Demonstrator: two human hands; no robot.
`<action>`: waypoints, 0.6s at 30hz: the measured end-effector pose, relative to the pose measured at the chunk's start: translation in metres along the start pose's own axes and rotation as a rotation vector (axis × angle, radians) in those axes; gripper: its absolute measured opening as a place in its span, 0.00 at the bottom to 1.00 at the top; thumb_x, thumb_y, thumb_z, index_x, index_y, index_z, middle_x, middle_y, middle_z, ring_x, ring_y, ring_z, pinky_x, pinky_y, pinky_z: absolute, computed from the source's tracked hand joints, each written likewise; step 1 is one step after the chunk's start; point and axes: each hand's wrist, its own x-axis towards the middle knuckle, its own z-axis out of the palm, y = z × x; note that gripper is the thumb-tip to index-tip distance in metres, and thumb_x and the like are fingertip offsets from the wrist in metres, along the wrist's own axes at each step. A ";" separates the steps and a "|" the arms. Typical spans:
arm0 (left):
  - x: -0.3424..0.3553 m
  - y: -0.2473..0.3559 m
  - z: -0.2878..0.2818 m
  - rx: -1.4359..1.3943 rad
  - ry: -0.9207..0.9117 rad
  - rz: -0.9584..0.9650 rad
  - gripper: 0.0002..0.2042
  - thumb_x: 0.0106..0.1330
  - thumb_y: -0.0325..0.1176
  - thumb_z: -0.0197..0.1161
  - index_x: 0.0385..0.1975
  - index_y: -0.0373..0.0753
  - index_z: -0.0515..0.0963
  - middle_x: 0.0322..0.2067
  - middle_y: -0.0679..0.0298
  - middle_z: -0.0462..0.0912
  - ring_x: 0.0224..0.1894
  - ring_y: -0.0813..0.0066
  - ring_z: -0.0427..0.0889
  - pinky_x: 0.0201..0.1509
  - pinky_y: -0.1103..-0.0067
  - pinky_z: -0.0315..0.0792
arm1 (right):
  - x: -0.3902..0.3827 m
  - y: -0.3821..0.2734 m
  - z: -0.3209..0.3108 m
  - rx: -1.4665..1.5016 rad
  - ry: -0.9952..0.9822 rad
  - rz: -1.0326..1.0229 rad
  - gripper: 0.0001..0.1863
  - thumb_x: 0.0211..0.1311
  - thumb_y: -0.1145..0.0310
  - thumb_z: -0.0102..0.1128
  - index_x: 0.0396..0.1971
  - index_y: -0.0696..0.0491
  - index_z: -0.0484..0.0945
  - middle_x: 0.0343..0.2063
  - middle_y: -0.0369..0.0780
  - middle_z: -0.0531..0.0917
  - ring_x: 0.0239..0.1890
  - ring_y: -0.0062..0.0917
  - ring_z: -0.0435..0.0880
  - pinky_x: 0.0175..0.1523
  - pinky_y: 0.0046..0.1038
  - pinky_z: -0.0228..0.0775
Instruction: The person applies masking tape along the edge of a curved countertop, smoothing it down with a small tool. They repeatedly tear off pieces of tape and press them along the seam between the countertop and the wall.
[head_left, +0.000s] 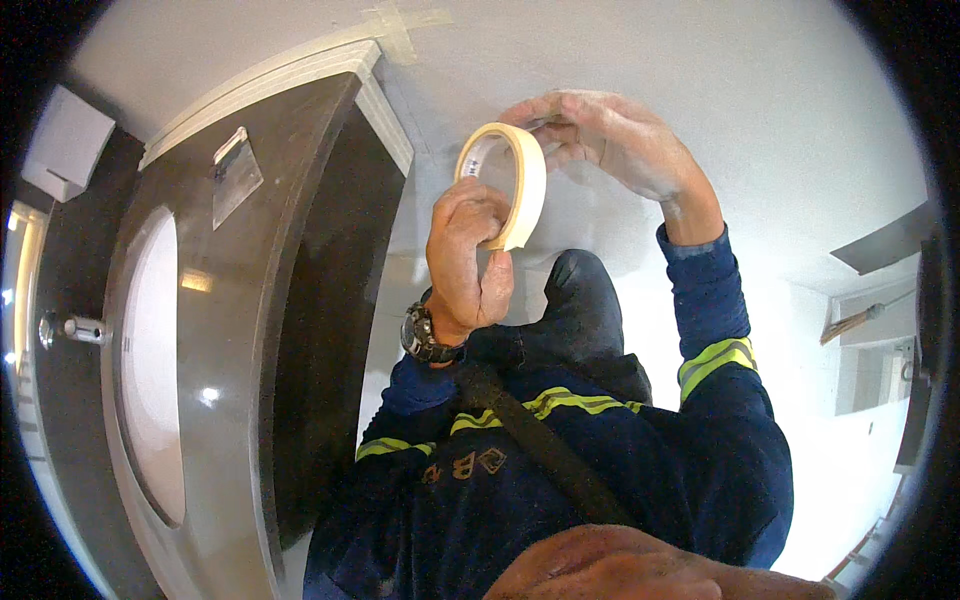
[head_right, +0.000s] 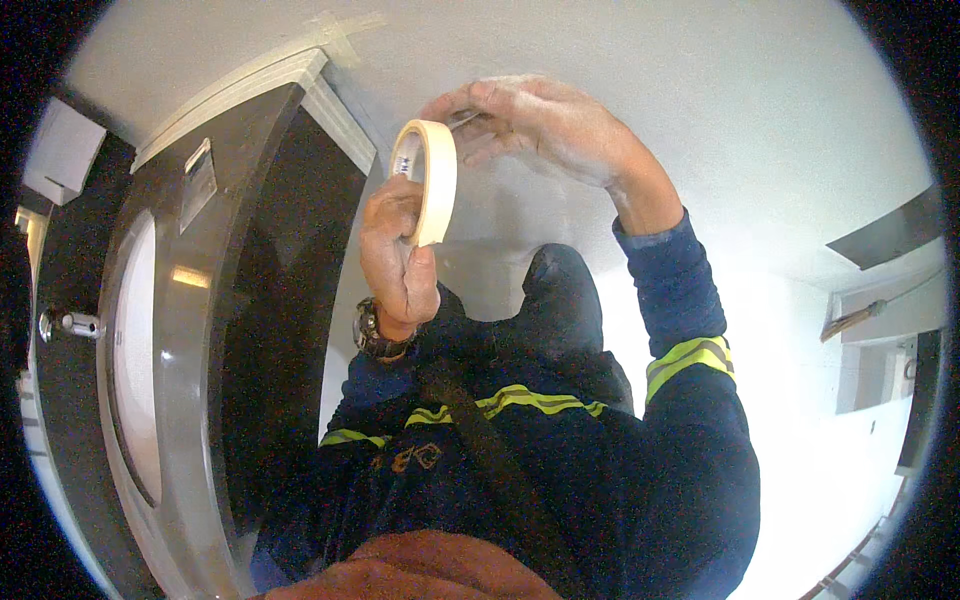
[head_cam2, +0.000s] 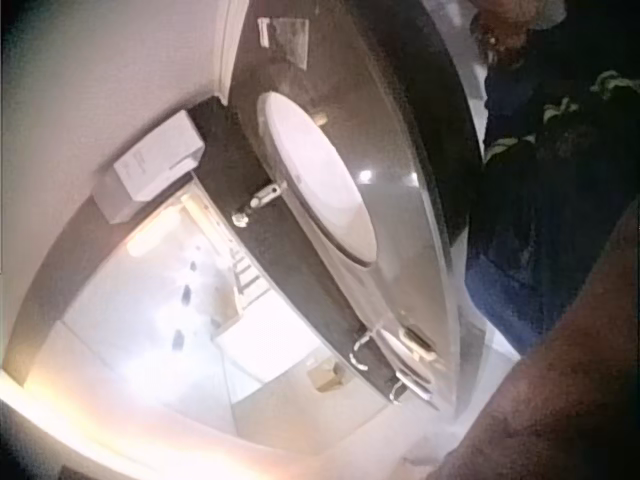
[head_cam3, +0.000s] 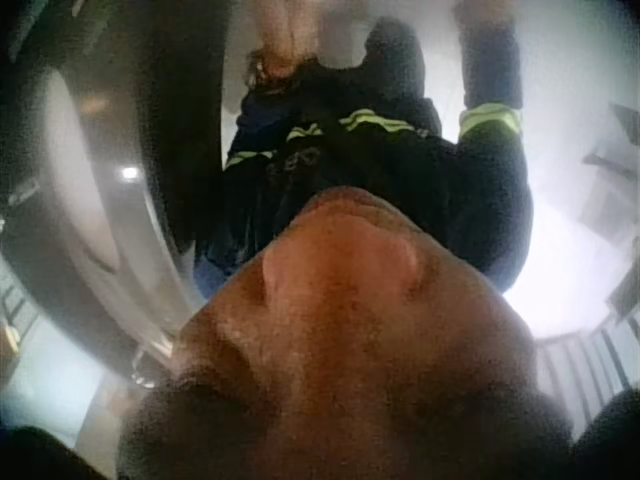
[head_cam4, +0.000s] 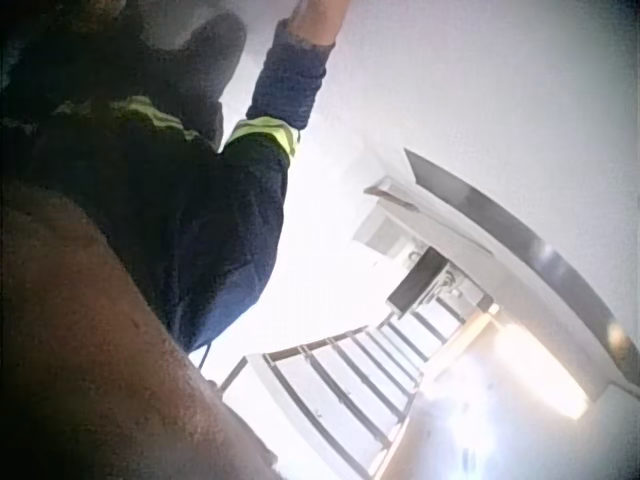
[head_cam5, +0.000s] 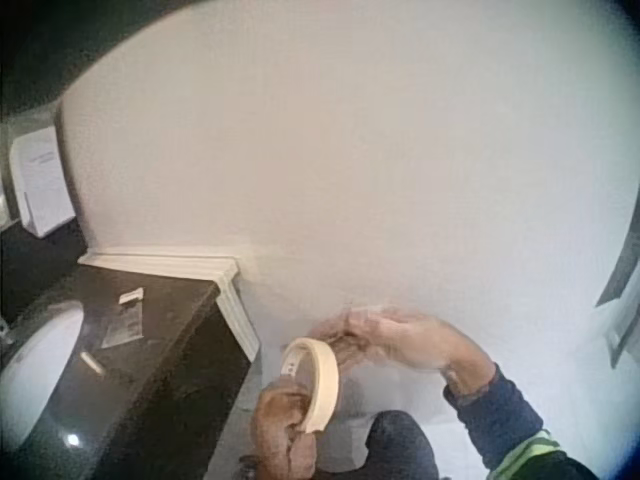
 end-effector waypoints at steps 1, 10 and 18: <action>0.001 0.004 0.000 0.061 -0.008 0.002 0.10 0.68 0.31 0.58 0.43 0.33 0.75 0.41 0.48 0.83 0.54 0.44 0.80 0.66 0.51 0.67 | -0.003 -0.002 0.001 -0.070 0.027 -0.013 0.28 0.80 0.51 0.52 0.62 0.58 0.80 0.56 0.46 0.86 0.59 0.36 0.85 0.65 0.36 0.78; -0.005 0.005 0.011 -0.130 -0.059 -0.298 0.21 0.64 0.18 0.53 0.58 0.29 0.72 0.50 0.46 0.84 0.60 0.48 0.82 0.67 0.58 0.72 | -0.014 0.010 0.043 -0.461 0.318 -0.225 0.24 0.70 0.58 0.69 0.61 0.55 0.82 0.56 0.46 0.84 0.55 0.35 0.86 0.61 0.35 0.80; 0.016 0.041 0.010 -0.444 0.004 -0.574 0.26 0.72 0.20 0.57 0.70 0.23 0.64 0.54 0.47 0.83 0.55 0.61 0.86 0.63 0.68 0.75 | -0.024 0.043 0.039 -0.555 0.530 -0.367 0.20 0.69 0.63 0.68 0.58 0.52 0.84 0.54 0.44 0.84 0.56 0.32 0.85 0.57 0.35 0.81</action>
